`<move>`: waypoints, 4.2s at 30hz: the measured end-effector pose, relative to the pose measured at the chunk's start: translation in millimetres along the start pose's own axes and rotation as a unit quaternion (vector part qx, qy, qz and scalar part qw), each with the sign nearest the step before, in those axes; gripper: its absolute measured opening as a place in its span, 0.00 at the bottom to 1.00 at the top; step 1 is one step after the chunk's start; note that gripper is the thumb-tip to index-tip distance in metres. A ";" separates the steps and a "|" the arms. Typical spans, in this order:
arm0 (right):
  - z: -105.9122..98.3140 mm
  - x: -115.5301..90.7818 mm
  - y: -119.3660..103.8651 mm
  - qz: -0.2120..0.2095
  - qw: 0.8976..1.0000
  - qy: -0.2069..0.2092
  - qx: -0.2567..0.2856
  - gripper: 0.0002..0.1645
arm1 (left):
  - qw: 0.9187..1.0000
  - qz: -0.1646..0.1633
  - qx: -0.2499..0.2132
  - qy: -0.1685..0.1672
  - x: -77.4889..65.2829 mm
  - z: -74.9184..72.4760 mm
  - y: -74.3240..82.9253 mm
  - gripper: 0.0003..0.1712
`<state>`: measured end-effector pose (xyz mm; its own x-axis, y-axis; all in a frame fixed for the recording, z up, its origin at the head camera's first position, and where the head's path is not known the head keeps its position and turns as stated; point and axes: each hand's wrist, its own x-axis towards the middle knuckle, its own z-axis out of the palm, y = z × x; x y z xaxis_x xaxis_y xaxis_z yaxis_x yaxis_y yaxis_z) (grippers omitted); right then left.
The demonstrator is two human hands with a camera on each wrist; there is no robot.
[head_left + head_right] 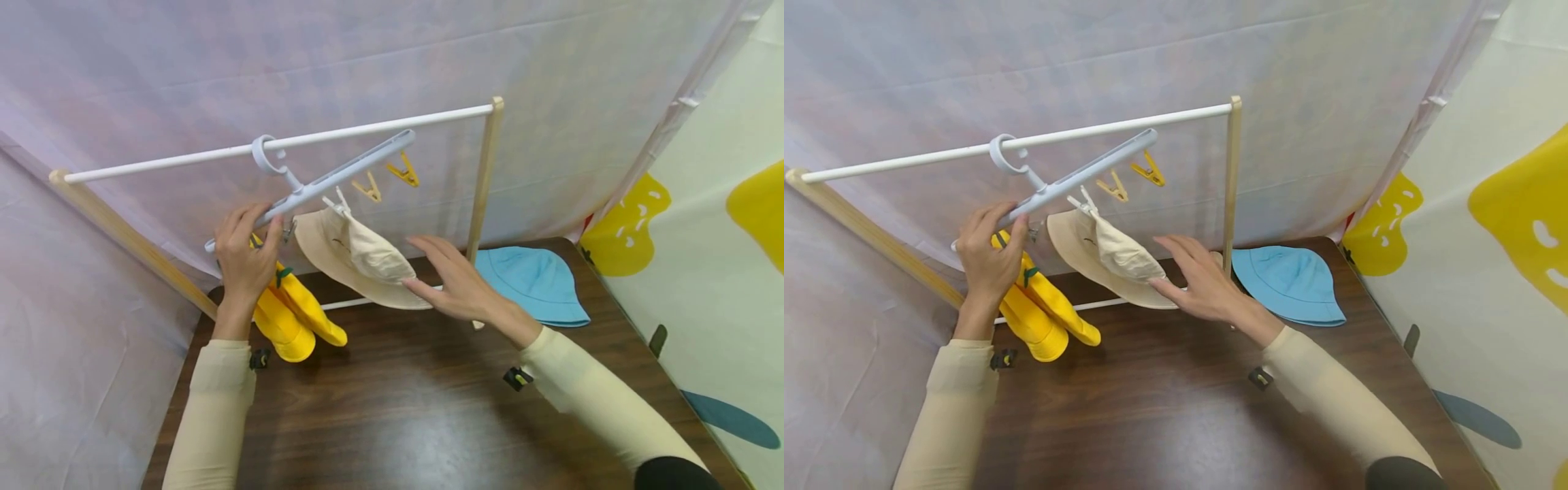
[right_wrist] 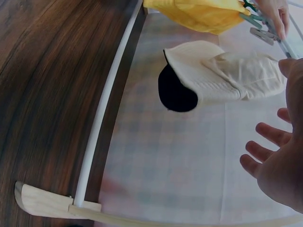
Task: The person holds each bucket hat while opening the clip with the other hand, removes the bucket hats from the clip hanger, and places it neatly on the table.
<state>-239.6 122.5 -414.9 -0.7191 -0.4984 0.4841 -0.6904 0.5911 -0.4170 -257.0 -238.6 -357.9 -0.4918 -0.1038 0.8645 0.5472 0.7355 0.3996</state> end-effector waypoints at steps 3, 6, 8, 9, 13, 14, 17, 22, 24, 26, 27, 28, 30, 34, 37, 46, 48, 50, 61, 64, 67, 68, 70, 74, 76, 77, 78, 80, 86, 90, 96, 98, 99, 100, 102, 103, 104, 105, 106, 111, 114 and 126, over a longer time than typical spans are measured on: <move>2.5 4.7 -2.7 0.013 1.000 -0.007 0.015 0.44 | 1.000 0.000 0.002 0.000 0.0 -0.1 -0.1 0.18; 5.1 9.2 -4.4 0.012 1.000 -0.005 0.022 0.43 | 1.000 0.000 0.002 0.000 0.0 0.0 -0.4 0.18; 6.8 12.1 -4.9 0.012 1.000 0.001 0.023 0.42 | 1.000 0.000 0.001 0.000 0.1 0.2 -0.8 0.18; 7.7 13.4 -5.2 0.012 1.000 0.003 0.023 0.41 | 1.000 0.000 0.000 0.001 0.1 0.2 -0.9 0.18; 9.7 18.2 -7.1 0.011 1.000 0.010 0.019 0.40 | 1.000 0.000 0.001 -0.001 0.6 0.4 -1.1 0.18; 10.0 19.3 -7.8 0.011 1.000 0.010 0.018 0.40 | 1.000 0.000 0.001 -0.002 0.7 0.4 -1.2 0.18; 11.3 22.7 -9.4 0.005 1.000 0.009 0.021 0.39 | 1.000 0.000 0.003 -0.003 0.9 0.1 -1.3 0.18; 15.0 28.9 -10.6 -0.002 1.000 0.010 0.030 0.36 | 1.000 0.000 0.004 -0.001 1.4 -0.2 -1.7 0.18; 16.6 31.3 -11.0 -0.006 0.999 0.017 0.030 0.34 | 1.000 0.000 0.004 -0.001 1.9 -0.1 -1.8 0.18; 17.5 33.3 -11.7 -0.012 0.999 0.027 0.032 0.31 | 1.000 0.000 0.004 -0.002 2.3 0.0 -1.6 0.18; 18.0 34.3 -11.9 -0.016 0.999 0.033 0.035 0.30 | 1.000 0.000 0.004 -0.002 2.4 0.0 -1.5 0.18; 18.4 35.0 -12.0 -0.021 0.998 0.038 0.036 0.28 | 1.000 0.000 0.004 -0.003 2.4 -0.1 -1.4 0.18; 18.9 36.6 -12.5 -0.028 0.998 0.047 0.041 0.25 | 1.000 0.001 0.004 -0.004 2.5 -0.2 -1.2 0.18; 19.4 39.4 -13.7 -0.038 0.996 0.058 0.051 0.20 | 1.000 0.001 0.004 -0.003 2.6 -0.9 -1.4 0.18; 19.9 41.2 -14.7 -0.039 0.996 0.060 0.057 0.17 | 1.000 0.002 0.004 -0.002 2.8 -1.3 -1.5 0.18; 21.4 42.9 -15.1 -0.035 0.995 0.060 0.069 0.14 | 1.000 0.010 0.009 -0.007 4.8 -2.5 -1.4 0.19; 21.9 43.2 -14.8 -0.037 0.995 0.064 0.072 0.13 | 1.000 0.012 0.010 -0.009 5.1 -2.7 -1.6 0.19; 22.2 43.5 -15.1 -0.039 0.994 0.067 0.075 0.12 | 1.000 0.013 0.010 -0.009 5.1 -2.9 -1.8 0.19; 23.9 41.4 -14.8 -0.038 0.995 0.053 0.077 0.09 | 1.000 0.014 0.008 -0.010 4.5 -4.2 -2.1 0.19; 23.5 41.4 -14.5 -0.035 0.995 0.045 0.079 0.10 | 1.000 0.015 0.008 -0.011 5.2 -4.4 -1.7 0.18; 22.9 41.2 -14.8 -0.033 0.995 0.039 0.081 0.10 | 1.000 0.015 0.012 -0.013 5.7 -4.7 -1.4 0.18; 22.7 41.1 -14.9 -0.032 0.995 0.037 0.083 0.10 | 1.000 0.015 0.014 -0.014 5.9 -4.7 -1.4 0.18; 22.5 40.9 -15.1 -0.031 0.995 0.037 0.084 0.10 | 1.000 0.016 0.020 -0.015 5.8 -5.2 -1.3 0.19; 22.7 40.9 -15.1 -0.034 0.995 0.039 0.085 0.10 | 0.999 0.013 0.026 -0.017 5.2 -6.3 -0.3 0.19; 22.9 40.9 -14.6 -0.035 0.995 0.041 0.085 0.10 | 0.999 0.012 0.027 -0.019 4.8 -6.6 0.1 0.20; 22.9 40.9 -14.5 -0.037 0.995 0.042 0.086 0.10 | 0.999 0.011 0.028 -0.021 4.6 -6.6 0.1 0.20; 22.9 40.9 -14.4 -0.037 0.995 0.042 0.086 0.10 | 0.999 0.010 0.029 -0.022 4.4 -6.5 0.2 0.20; 22.9 40.7 -14.1 -0.039 0.995 0.042 0.087 0.10 | 0.999 0.009 0.030 -0.023 4.0 -6.3 0.2 0.21; 23.1 40.4 -14.4 -0.043 0.994 0.039 0.093 0.10 | 0.999 0.013 0.032 -0.023 1.8 -5.6 0.7 0.22; 24.5 39.8 -14.2 -0.042 0.993 0.037 0.099 0.09 | 0.999 0.023 0.042 -0.022 -2.1 -5.1 3.6 0.25; 25.1 39.1 -14.2 -0.041 0.993 0.037 0.102 0.09 | 0.998 0.057 0.038 -0.002 -6.7 -1.5 14.2 0.26; 25.0 39.2 -14.5 -0.042 0.993 0.037 0.102 0.09 | 0.997 0.069 0.030 0.009 -7.0 0.3 18.2 0.25; 25.1 39.3 -14.6 -0.042 0.993 0.038 0.101 0.09 | 0.997 0.074 0.025 0.014 -7.1 1.2 20.0 0.25; 25.3 39.3 -14.6 -0.042 0.993 0.038 0.101 0.09 | 0.997 0.078 0.020 0.020 -7.3 2.2 21.7 0.25; 25.8 39.1 -14.4 -0.040 0.993 0.038 0.102 0.08 | 0.996 0.084 0.009 0.029 -7.7 3.9 25.4 0.25; 26.0 39.1 -14.6 -0.039 0.993 0.037 0.103 0.08 | 0.996 0.085 0.006 0.031 -8.1 4.7 27.1 0.25; 26.2 38.9 -14.7 -0.038 0.993 0.037 0.103 0.08 | 0.996 0.086 0.004 0.031 -8.7 5.5 28.9 0.25; 26.6 38.8 -14.6 -0.037 0.993 0.037 0.103 0.08 | 0.996 0.086 0.002 0.030 -9.6 6.3 30.5 0.25; 26.9 38.6 -14.6 -0.036 0.993 0.037 0.104 0.08 | 0.996 0.084 0.001 0.029 -10.5 7.0 32.3 0.26; 28.1 38.4 -14.4 -0.037 0.993 0.040 0.105 0.08 | 0.997 0.073 -0.008 0.018 -14.7 11.2 40.2 0.26; 28.3 38.5 -14.4 -0.037 0.993 0.040 0.105 0.08 | 0.997 0.073 -0.012 0.013 -15.5 14.6 43.8 0.27; 29.2 38.8 -14.5 -0.033 0.993 0.031 0.112 0.08 | 0.999 0.049 -0.022 -0.005 -15.7 28.5 55.4 0.26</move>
<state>-259.8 76.1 -412.5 -0.6697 -0.4875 0.5602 -0.7416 0.3985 -0.5397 -238.3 -177.1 -358.0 -0.4405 -0.0254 0.8974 0.6220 0.7122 0.3255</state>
